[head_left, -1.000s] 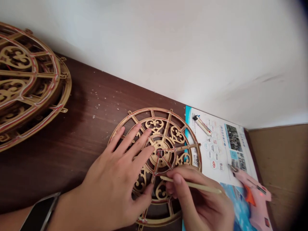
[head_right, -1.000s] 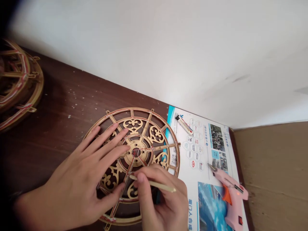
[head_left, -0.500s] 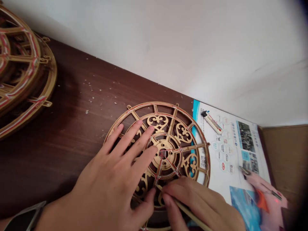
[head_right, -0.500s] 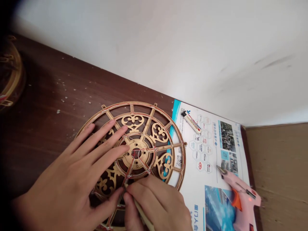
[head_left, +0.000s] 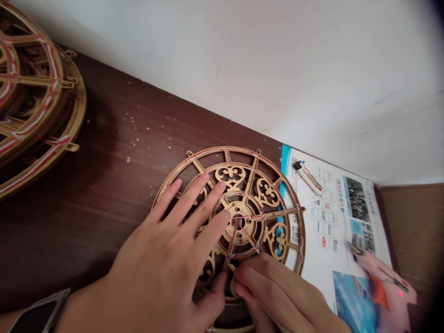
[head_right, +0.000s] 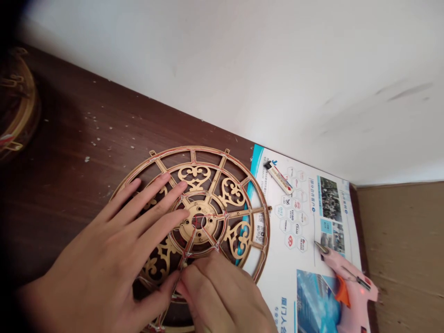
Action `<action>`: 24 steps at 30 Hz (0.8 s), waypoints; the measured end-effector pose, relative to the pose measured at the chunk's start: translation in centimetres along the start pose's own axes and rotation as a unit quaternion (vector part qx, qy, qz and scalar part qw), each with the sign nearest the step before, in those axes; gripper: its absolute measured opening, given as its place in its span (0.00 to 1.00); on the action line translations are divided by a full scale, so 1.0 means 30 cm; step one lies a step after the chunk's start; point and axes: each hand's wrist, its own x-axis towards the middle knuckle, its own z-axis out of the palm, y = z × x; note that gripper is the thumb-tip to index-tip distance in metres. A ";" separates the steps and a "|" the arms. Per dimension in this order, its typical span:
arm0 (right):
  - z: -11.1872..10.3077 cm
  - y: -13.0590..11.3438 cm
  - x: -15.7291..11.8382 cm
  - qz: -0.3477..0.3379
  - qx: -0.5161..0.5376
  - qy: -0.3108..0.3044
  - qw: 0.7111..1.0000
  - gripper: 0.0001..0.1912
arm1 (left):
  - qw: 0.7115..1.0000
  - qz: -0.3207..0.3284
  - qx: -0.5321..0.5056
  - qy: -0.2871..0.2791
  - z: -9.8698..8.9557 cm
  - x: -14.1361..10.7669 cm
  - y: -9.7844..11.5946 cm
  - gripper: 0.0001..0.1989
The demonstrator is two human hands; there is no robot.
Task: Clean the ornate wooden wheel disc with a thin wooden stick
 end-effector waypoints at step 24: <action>0.000 0.014 -0.031 -0.027 -0.027 -0.007 0.999 0.10 | 0.998 -0.049 -0.032 0.012 0.007 0.001 0.034 0.29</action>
